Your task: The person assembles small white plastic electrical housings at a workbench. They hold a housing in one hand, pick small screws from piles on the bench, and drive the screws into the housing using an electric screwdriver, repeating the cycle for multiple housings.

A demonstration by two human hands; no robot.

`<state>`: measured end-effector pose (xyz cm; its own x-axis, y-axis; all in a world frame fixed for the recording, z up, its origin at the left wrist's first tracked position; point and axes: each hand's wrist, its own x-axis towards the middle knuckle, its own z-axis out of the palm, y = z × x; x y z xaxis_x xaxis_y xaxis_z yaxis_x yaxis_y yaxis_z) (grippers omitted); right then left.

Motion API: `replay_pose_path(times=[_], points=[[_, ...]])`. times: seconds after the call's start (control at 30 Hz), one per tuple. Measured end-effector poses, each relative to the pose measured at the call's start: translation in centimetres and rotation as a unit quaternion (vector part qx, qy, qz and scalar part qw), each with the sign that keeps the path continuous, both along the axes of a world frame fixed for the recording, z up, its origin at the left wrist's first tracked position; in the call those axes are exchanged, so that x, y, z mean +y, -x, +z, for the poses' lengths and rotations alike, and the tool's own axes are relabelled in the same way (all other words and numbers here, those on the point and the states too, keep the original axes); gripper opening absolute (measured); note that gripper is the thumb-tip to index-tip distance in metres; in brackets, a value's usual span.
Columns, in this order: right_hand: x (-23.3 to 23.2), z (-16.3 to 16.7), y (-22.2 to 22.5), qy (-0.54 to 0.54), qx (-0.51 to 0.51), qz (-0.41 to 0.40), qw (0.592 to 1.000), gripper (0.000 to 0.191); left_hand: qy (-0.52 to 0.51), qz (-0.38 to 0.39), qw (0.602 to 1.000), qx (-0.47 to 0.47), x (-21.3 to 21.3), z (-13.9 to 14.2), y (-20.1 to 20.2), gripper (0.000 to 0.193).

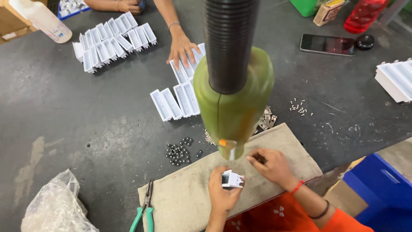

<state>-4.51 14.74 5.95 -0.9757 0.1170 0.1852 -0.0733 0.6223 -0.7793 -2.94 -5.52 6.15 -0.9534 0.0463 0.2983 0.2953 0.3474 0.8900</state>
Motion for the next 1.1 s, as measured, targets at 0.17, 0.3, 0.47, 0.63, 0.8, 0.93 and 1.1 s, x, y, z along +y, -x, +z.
replay_pose_path(times=[0.17,0.3,0.47,0.63,0.8,0.93,1.1], points=[[-0.2,-0.5,-0.2,-0.047,0.061,0.002,0.997,0.018,0.008,0.005,1.000,0.009,0.2,-0.3,0.1,0.043],[0.0,-0.3,-0.2,-0.029,0.074,0.023,0.997,0.017,0.014,0.002,1.000,0.028,0.4,-0.3,0.1,0.043],[0.1,0.3,-0.3,-0.013,0.082,0.027,0.996,0.016,0.025,0.003,1.000,0.013,0.6,0.2,-0.1,0.041],[0.1,0.4,-0.5,-0.008,0.074,0.028,0.997,0.016,0.025,0.005,0.999,0.020,0.8,0.5,-0.2,0.042],[0.1,0.2,-0.6,-0.018,0.077,0.022,0.997,0.016,0.019,0.008,1.000,0.008,0.7,0.3,-0.4,0.042],[0.3,0.0,-0.9,-0.030,0.092,0.026,0.995,0.016,-0.020,0.010,1.000,-0.008,0.8,-0.1,-0.8,0.043],[0.2,0.1,-1.2,-0.037,0.069,0.017,0.997,0.017,-0.092,0.005,0.992,0.086,1.1,-0.5,-1.3,0.050]])
